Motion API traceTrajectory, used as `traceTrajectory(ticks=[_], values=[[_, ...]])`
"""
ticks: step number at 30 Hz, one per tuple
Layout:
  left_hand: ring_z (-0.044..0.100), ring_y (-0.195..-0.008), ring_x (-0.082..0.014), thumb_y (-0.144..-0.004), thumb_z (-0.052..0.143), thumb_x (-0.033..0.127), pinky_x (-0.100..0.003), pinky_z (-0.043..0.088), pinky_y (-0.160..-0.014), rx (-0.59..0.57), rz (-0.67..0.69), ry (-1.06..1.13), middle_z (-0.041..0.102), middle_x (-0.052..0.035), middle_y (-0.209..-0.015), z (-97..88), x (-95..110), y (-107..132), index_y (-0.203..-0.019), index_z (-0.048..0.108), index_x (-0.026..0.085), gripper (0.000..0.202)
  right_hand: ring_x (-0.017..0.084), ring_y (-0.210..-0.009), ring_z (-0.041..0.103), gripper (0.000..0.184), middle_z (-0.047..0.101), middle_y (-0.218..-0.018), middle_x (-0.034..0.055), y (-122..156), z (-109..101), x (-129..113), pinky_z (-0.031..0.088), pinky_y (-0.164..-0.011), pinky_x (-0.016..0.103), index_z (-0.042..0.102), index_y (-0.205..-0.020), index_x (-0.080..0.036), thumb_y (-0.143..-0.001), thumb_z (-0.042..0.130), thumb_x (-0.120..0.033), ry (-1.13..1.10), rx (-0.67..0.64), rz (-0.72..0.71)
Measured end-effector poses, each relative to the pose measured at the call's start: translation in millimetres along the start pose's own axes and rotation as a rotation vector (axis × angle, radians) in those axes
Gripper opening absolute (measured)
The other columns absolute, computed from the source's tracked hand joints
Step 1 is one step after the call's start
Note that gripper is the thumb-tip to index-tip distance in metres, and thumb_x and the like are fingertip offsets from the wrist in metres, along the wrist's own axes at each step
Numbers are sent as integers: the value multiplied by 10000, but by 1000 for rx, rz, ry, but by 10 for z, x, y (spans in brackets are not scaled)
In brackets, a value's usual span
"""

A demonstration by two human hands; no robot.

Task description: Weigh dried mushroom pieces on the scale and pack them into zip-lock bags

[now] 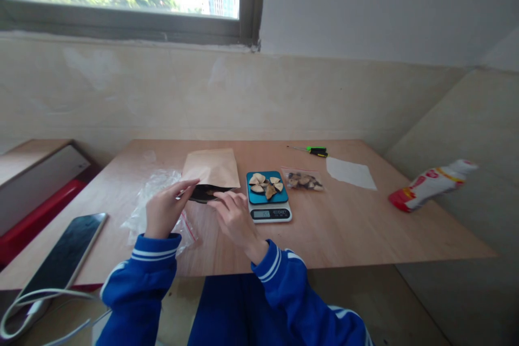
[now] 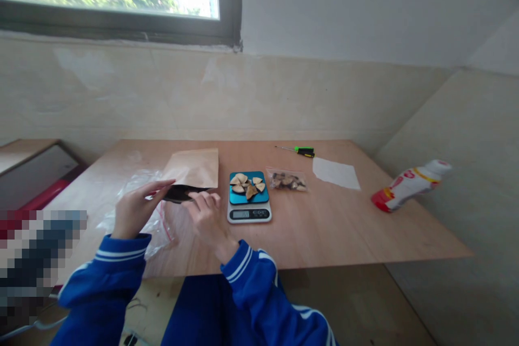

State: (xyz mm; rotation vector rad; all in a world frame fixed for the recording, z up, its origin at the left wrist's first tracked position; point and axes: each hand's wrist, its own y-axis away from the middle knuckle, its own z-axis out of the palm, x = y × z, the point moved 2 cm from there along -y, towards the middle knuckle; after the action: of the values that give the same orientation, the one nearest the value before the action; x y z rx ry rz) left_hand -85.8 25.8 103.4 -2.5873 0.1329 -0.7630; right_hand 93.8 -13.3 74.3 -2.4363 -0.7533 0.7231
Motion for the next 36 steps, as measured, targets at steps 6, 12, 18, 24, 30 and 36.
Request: traceTrajectory(ticks=[6,12,18,24,30,36], values=[[639,-940,-227,-846,465,416,-331,477,-836,-157,-28,39,693,-39,-1077,280,-277,229,-1024,681,273,315,206,-1012,542,276,635,-1040,64,261,-195,-95,457,-897,376,645,-1040,-210,-886,468,-64,-249,-74,85],[562,-940,-305,-841,435,448,-463,456,-863,80,-144,-25,576,-155,-1024,332,-383,761,-1080,606,143,424,193,-955,542,258,643,-1003,45,493,-257,-153,456,-879,338,659,-970,-203,-858,504,-29,-308,-184,93],[554,-864,-288,-785,523,405,-451,454,-827,3,-210,-90,567,-110,-911,404,-380,967,-874,629,194,252,178,-922,560,267,653,-960,26,551,-252,-153,436,-914,349,655,-953,-209,-863,492,-18,-359,-231,121],[565,-700,-234,-801,440,444,-409,483,-745,-2,-301,38,495,-49,-789,457,-446,905,-773,576,197,284,179,-928,565,275,652,-925,20,552,-210,-176,444,-897,348,661,-953,-224,-879,484,-28,-423,-209,181],[563,-691,-253,-825,393,399,-439,482,-753,29,-301,-22,517,-75,-782,419,-459,891,-777,561,198,266,179,-923,576,269,660,-904,24,556,-171,-197,460,-877,340,666,-941,-205,-872,493,-11,-469,-189,258],[566,-777,-275,-800,493,455,-451,485,-790,-37,-179,8,542,-93,-844,431,-406,967,-861,578,204,273,179,-932,583,275,669,-921,26,567,-163,-200,463,-889,343,670,-943,-205,-870,489,-10,-500,-197,284]])
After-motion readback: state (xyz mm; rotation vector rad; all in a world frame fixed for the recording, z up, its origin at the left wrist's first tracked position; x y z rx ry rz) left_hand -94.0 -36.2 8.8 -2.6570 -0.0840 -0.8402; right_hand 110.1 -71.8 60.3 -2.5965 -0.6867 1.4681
